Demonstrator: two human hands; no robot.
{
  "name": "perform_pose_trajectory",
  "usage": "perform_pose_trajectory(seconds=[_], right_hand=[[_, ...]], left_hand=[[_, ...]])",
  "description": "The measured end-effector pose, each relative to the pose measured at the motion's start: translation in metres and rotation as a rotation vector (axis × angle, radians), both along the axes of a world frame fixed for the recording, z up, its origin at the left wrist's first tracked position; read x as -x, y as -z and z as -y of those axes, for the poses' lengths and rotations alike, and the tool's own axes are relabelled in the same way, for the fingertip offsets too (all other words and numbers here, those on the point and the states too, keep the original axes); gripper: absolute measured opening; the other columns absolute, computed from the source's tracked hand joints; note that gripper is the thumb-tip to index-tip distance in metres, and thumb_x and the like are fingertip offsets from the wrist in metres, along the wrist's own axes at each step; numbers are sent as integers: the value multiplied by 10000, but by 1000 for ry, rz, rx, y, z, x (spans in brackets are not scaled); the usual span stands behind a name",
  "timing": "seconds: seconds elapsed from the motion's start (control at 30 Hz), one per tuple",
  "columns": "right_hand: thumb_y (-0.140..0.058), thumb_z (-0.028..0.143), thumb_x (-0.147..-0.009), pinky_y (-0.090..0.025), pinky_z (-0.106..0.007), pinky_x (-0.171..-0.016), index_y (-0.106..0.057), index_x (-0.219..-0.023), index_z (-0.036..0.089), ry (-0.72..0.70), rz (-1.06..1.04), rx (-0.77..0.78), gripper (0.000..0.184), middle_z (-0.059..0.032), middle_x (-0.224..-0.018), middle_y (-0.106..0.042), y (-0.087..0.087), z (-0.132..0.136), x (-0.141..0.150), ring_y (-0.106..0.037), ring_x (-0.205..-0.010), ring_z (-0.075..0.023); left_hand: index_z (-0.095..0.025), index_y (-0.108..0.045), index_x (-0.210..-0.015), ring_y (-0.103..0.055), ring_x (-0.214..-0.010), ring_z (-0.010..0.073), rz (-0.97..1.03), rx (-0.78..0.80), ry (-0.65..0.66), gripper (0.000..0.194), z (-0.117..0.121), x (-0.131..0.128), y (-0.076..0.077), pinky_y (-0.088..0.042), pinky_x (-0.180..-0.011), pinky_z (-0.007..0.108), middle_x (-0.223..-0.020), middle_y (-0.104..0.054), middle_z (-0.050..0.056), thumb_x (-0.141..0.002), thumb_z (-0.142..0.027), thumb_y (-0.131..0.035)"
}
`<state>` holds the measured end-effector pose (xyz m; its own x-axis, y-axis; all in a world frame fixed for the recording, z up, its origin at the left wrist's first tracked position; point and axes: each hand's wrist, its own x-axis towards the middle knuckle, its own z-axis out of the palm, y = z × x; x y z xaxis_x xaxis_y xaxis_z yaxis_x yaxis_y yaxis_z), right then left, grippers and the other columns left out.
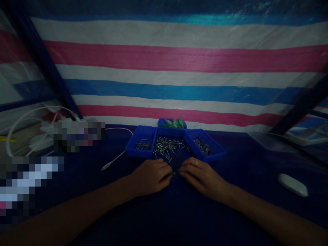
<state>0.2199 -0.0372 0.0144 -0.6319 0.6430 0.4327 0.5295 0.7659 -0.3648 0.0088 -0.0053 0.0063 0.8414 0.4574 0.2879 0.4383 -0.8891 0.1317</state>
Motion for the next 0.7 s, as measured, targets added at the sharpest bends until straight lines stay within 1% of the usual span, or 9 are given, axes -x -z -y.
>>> perform_pose_trajectory(seconds=[0.1, 0.17, 0.3, 0.47, 0.7], right_hand=[[-410, 211, -906, -470, -299, -745, -576, -962, 175, 27, -8, -8, 179, -57, -875, -582, 0, -1, 0, -546, -818, -153], [-409, 217, -907, -469, -299, -735, -580, -945, 175, 45, 1, -3, 180, -54, -856, -583, 1, -2, -1, -546, -804, -154], [-409, 224, -909, -463, -294, -723, -585, -902, 172, 38, 34, 35, 184, -45, -825, -576, 3, -3, -1, -541, -780, -149], [-412, 214, -910, -459, -288, -734, -580, -924, 173, 30, 4, 62, 173, -41, -848, -571, 2, -2, -1, -538, -798, -143], [-415, 228, -913, -459, -278, -726, -586, -931, 171, 11, -20, 61, 181, -39, -846, -573, 0, 0, 0, -539, -790, -137]], left_hand=[[-155, -550, -821, -533, -713, 129, 42, 12, -32, 119, 1, -1, -1, -427, -654, 234, -747, -573, 4, -854, -202, -445], [-157, -559, -877, -540, -742, 131, 90, 13, -43, 135, 1, -1, -2, -433, -671, 234, -788, -585, 14, -859, -195, -431], [-166, -562, -955, -547, -763, 129, 149, 23, -23, 175, 2, -1, -3, -440, -686, 234, -826, -599, 18, -857, -170, -418], [-170, -569, -935, -547, -756, 131, 138, 52, 8, 148, 3, 0, -2, -436, -669, 227, -804, -601, 10, -858, -256, -477], [-167, -559, -889, -539, -731, 122, 152, 22, 8, 109, 1, -1, 0, -422, -657, 223, -788, -593, 3, -856, -217, -468]])
